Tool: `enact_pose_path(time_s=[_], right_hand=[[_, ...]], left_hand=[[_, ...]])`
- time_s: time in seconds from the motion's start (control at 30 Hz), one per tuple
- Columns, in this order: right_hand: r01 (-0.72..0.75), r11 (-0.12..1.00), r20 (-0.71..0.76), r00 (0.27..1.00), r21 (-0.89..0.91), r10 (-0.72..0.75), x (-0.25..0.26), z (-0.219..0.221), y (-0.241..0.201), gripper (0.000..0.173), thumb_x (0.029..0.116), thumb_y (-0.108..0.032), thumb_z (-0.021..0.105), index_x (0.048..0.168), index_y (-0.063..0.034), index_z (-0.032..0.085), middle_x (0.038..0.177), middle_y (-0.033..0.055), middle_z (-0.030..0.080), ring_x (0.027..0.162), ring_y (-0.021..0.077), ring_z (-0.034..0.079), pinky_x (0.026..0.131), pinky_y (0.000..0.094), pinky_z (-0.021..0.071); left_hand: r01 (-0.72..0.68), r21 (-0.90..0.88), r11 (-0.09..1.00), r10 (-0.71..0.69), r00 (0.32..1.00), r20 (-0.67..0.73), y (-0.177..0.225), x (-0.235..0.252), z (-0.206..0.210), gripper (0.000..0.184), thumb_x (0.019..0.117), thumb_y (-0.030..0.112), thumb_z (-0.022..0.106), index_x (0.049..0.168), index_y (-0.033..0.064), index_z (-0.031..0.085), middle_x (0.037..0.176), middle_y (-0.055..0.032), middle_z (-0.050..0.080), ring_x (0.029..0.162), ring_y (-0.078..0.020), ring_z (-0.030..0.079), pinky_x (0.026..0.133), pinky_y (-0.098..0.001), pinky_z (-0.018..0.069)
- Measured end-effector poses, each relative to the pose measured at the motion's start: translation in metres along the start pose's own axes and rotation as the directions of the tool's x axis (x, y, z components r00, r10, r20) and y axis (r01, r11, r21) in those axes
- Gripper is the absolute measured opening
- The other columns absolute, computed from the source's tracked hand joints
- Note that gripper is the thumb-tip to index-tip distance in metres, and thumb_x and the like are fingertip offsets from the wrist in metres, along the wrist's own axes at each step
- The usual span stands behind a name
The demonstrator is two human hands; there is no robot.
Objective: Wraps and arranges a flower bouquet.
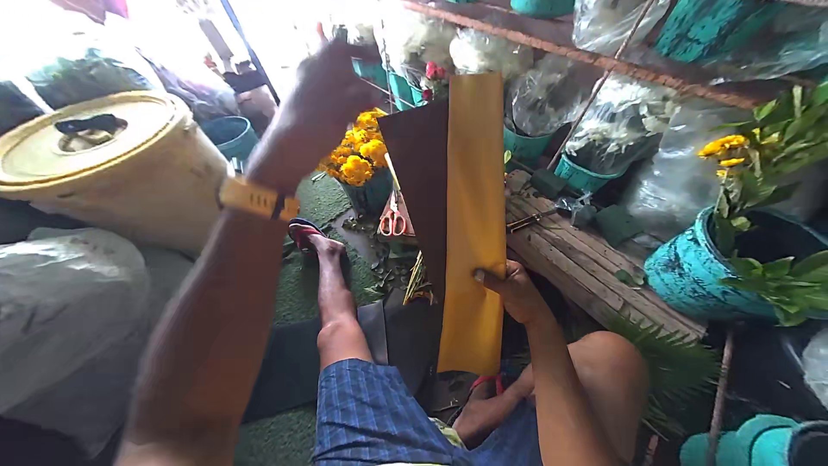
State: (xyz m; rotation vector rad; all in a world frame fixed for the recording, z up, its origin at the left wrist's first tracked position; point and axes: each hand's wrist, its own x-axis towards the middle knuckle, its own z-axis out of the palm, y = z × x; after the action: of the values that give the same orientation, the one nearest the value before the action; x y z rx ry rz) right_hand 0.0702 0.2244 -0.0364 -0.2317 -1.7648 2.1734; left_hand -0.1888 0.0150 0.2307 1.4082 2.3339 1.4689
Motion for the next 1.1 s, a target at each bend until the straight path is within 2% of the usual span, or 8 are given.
enact_pose_path(time_s=[0.1, 0.2, 0.33, 0.53, 0.7, 0.87, 1.0, 1.1], right_hand=[[-0.082, 0.996, -0.164, 0.984, -0.046, 0.074, -0.009, -0.017, 0.011, 0.027, 0.0927, -0.013, 0.074, 0.114, 0.0031, 0.068, 0.101, 0.0128, 0.075, 0.093, 0.0215, 0.074, 0.088, 0.0409, 0.0628], [-0.114, 0.992, -0.296, 0.951, -0.049, 0.095, -0.019, -0.032, 0.024, 0.025, 0.0942, -0.013, 0.072, 0.113, 0.0039, 0.068, 0.101, 0.0145, 0.075, 0.092, 0.0227, 0.074, 0.085, 0.0401, 0.0636], [-0.167, 0.986, -0.423, 0.893, -0.003, 0.15, -0.025, -0.042, 0.025, 0.029, 0.0926, -0.015, 0.073, 0.114, 0.004, 0.066, 0.099, 0.0159, 0.075, 0.089, 0.0245, 0.075, 0.082, 0.0411, 0.0644], [-0.178, 0.983, -0.521, 0.835, 0.045, 0.176, -0.019, -0.064, 0.025, 0.034, 0.0921, -0.015, 0.074, 0.118, 0.0047, 0.064, 0.101, 0.0178, 0.074, 0.09, 0.0261, 0.075, 0.083, 0.042, 0.0642], [-0.206, 0.969, -0.575, 0.78, 0.136, 0.247, 0.015, -0.066, 0.048, 0.038, 0.0963, -0.018, 0.069, 0.126, 0.0037, 0.06, 0.104, 0.0185, 0.074, 0.092, 0.0272, 0.075, 0.082, 0.0444, 0.0643], [-0.341, 0.913, -0.49, 0.771, 0.223, 0.408, 0.08, -0.046, 0.106, 0.044, 0.0993, -0.025, 0.068, 0.133, 0.0023, 0.057, 0.111, 0.0196, 0.072, 0.098, 0.03, 0.073, 0.086, 0.0483, 0.0632], [-0.448, 0.859, -0.5, 0.7, 0.249, 0.51, 0.129, -0.021, 0.146, 0.049, 0.0942, -0.025, 0.075, 0.131, 0.0017, 0.057, 0.111, 0.0189, 0.071, 0.099, 0.0275, 0.072, 0.088, 0.046, 0.0611], [-0.475, 0.841, -0.501, 0.679, 0.258, 0.537, 0.147, -0.011, 0.162, 0.052, 0.0931, -0.025, 0.076, 0.133, 0.0019, 0.056, 0.113, 0.0203, 0.07, 0.1, 0.0287, 0.072, 0.089, 0.0474, 0.0606]], left_hand=[[0.272, -0.11, 0.956, -0.26, 0.96, 0.105, -0.125, -0.061, 0.058, 0.034, 0.1014, 0.029, 0.06, 0.131, 0.0113, 0.062, 0.116, -0.0094, 0.07, 0.094, -0.0202, 0.068, 0.079, -0.0411, 0.0583], [0.591, -0.166, 0.789, -0.52, 0.787, 0.332, -0.232, -0.088, 0.153, 0.04, 0.0999, 0.036, 0.063, 0.124, 0.0042, 0.068, 0.114, -0.0137, 0.071, 0.101, -0.0256, 0.068, 0.087, -0.0489, 0.0561], [0.759, -0.314, 0.571, -0.629, 0.649, 0.428, -0.277, -0.094, 0.253, 0.051, 0.0958, 0.045, 0.068, 0.123, 0.0024, 0.068, 0.117, -0.0148, 0.069, 0.108, -0.0247, 0.065, 0.096, -0.0489, 0.0526], [0.612, -0.516, 0.6, -0.534, 0.786, 0.311, -0.309, -0.084, 0.308, 0.033, 0.0865, 0.024, 0.078, 0.108, 0.0008, 0.069, 0.096, -0.0091, 0.073, 0.09, -0.0172, 0.07, 0.084, -0.0393, 0.0587], [0.51, -0.552, 0.659, -0.556, 0.825, 0.098, -0.28, -0.111, 0.284, 0.04, 0.0844, 0.029, 0.077, 0.113, 0.0023, 0.068, 0.099, -0.0074, 0.073, 0.093, -0.0165, 0.071, 0.086, -0.039, 0.0599], [0.406, -0.489, 0.772, -0.505, 0.859, -0.083, -0.238, -0.122, 0.169, 0.05, 0.0875, 0.026, 0.078, 0.129, 0.0025, 0.062, 0.117, -0.0091, 0.072, 0.108, -0.0191, 0.07, 0.096, -0.0409, 0.0596], [0.358, -0.488, 0.796, -0.46, 0.882, -0.104, -0.203, -0.118, 0.106, 0.056, 0.0844, 0.024, 0.082, 0.133, 0.0057, 0.06, 0.124, -0.0109, 0.069, 0.115, -0.0249, 0.067, 0.099, -0.044, 0.0585], [0.404, -0.548, 0.732, -0.503, 0.864, -0.035, -0.167, -0.116, 0.115, 0.048, 0.0846, 0.021, 0.082, 0.127, 0.0059, 0.065, 0.119, -0.0109, 0.072, 0.111, -0.0244, 0.069, 0.097, -0.0441, 0.0598]])
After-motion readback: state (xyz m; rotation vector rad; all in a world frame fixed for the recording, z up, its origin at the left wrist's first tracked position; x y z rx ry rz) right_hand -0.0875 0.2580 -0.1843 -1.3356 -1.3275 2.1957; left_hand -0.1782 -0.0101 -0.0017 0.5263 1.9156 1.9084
